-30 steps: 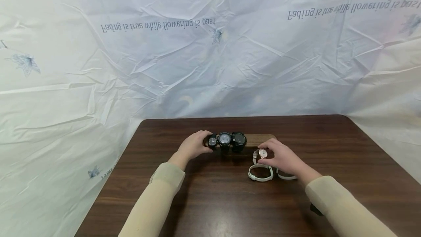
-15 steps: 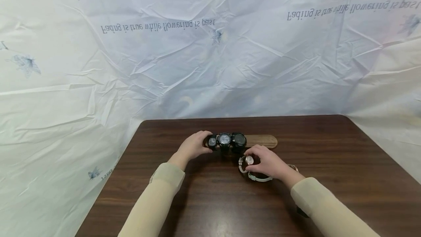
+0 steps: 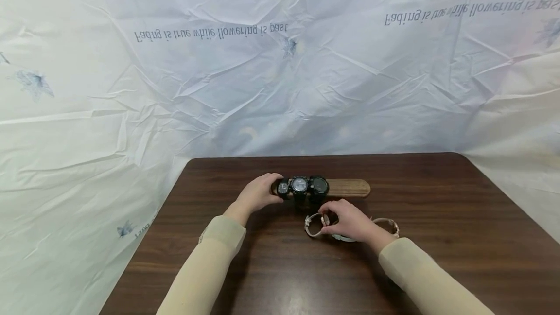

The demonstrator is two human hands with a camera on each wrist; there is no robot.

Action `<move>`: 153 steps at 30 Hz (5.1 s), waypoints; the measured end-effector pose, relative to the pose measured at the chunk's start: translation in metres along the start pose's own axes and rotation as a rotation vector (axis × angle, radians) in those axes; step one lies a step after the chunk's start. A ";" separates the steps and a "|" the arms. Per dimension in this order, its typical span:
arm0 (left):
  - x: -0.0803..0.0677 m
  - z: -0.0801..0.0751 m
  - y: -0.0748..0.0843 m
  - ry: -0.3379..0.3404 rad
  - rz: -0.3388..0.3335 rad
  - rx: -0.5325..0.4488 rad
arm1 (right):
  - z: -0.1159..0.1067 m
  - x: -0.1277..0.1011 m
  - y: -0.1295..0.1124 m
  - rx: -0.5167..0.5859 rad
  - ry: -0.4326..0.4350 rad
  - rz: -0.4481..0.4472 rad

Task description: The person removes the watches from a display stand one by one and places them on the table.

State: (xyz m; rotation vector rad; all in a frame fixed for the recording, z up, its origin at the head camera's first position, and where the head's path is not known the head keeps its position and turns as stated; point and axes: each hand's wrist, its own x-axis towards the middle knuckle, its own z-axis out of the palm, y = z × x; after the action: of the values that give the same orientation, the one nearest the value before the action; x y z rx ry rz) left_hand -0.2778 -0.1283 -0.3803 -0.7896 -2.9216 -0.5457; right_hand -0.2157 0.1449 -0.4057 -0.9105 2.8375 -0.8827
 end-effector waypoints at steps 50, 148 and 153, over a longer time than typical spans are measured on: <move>-0.001 0.000 -0.001 0.004 -0.010 -0.030 | -0.004 -0.001 -0.007 -0.168 -0.017 0.057; 0.007 0.011 -0.008 -0.036 -0.035 -0.238 | -0.050 0.011 0.049 -0.002 0.181 0.123; 0.010 0.014 -0.007 -0.045 -0.041 -0.283 | -0.047 0.011 0.050 -0.005 0.185 0.109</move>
State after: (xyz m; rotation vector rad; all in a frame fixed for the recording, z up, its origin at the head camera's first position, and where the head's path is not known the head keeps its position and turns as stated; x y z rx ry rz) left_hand -0.2893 -0.1246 -0.3939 -0.7782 -2.9453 -0.9738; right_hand -0.2604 0.1963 -0.3907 -0.7009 3.0104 -0.9952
